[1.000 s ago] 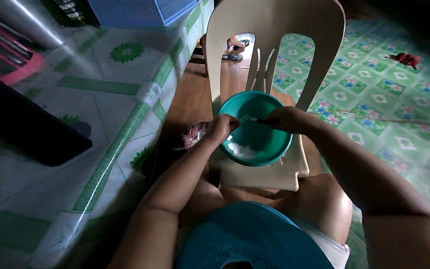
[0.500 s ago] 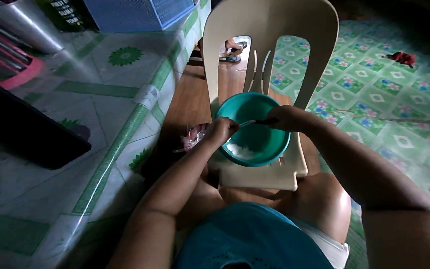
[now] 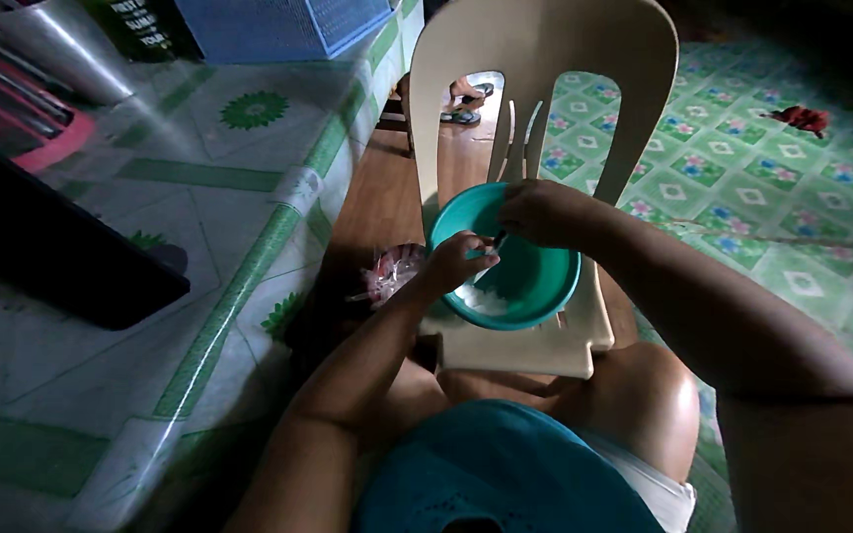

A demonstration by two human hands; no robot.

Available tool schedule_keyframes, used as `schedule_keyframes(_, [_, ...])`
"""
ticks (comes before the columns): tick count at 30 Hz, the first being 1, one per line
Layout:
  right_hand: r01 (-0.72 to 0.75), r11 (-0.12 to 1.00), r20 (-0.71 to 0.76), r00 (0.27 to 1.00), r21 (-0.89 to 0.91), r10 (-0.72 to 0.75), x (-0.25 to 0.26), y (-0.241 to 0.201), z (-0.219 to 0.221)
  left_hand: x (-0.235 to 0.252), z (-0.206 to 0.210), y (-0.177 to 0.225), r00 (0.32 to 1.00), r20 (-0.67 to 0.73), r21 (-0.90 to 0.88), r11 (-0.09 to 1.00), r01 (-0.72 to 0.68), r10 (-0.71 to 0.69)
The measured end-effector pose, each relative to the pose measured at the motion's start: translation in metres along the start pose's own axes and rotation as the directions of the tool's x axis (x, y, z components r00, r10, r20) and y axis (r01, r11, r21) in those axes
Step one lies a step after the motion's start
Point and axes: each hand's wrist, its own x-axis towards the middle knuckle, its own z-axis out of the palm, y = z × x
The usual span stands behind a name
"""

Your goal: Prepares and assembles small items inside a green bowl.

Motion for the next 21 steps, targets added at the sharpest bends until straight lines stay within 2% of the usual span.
schedule_keyframes(3, [0.006, 0.999, -0.011, 1.000, -0.039, -0.006, 0.006, -0.016, -0.012, 0.000, -0.005, 0.014, 0.997, -0.044, -0.071, 0.996, 0.061, -0.064])
schedule_keyframes(5, [0.036, 0.998, -0.142, 0.989, -0.048, -0.043, 0.003, -0.017, -0.022, 0.000, -0.010, 0.022, 0.993, -0.075, -0.056, 0.994, 0.089, -0.093])
schedule_keyframes(9, [-0.132, 0.990, -0.304, 0.942, 0.050, 0.141, -0.025, -0.007, -0.049, -0.003, -0.033, 0.037, 0.988, -0.133, 0.006, 0.997, 0.081, -0.080])
schedule_keyframes(11, [-0.182, 0.973, -0.263, 0.941, 0.146, 0.215, -0.035, 0.011, -0.021, -0.006, -0.043, 0.043, 0.962, -0.263, -0.002, 0.997, -0.072, 0.069])
schedule_keyframes(13, [-0.199, 0.942, -0.149, 0.958, 0.272, 0.245, -0.037, 0.029, 0.040, -0.003, -0.051, 0.046, 0.908, -0.370, -0.004, 0.976, -0.216, 0.199])
schedule_keyframes(16, [-0.318, 0.870, 0.038, 0.944, 0.377, 0.328, -0.036, 0.035, 0.131, 0.003, -0.053, 0.050, 0.930, -0.349, -0.017, 0.992, -0.127, 0.114])
schedule_keyframes(18, [-0.386, 0.830, 0.123, 0.921, 0.402, 0.369, -0.034, 0.030, 0.146, 0.003, -0.053, 0.058, 0.952, -0.301, -0.062, 0.995, -0.082, 0.059])
schedule_keyframes(20, [-0.311, 0.799, -0.028, 0.925, 0.515, 0.378, -0.033, 0.035, 0.142, 0.001, -0.052, 0.065, 0.961, -0.274, -0.095, 0.994, -0.055, 0.027])
schedule_keyframes(21, [-0.287, 0.720, -0.051, 0.911, 0.632, 0.408, -0.032, 0.028, 0.120, 0.000, -0.052, 0.067, 0.964, -0.265, -0.100, 0.994, -0.042, 0.014])
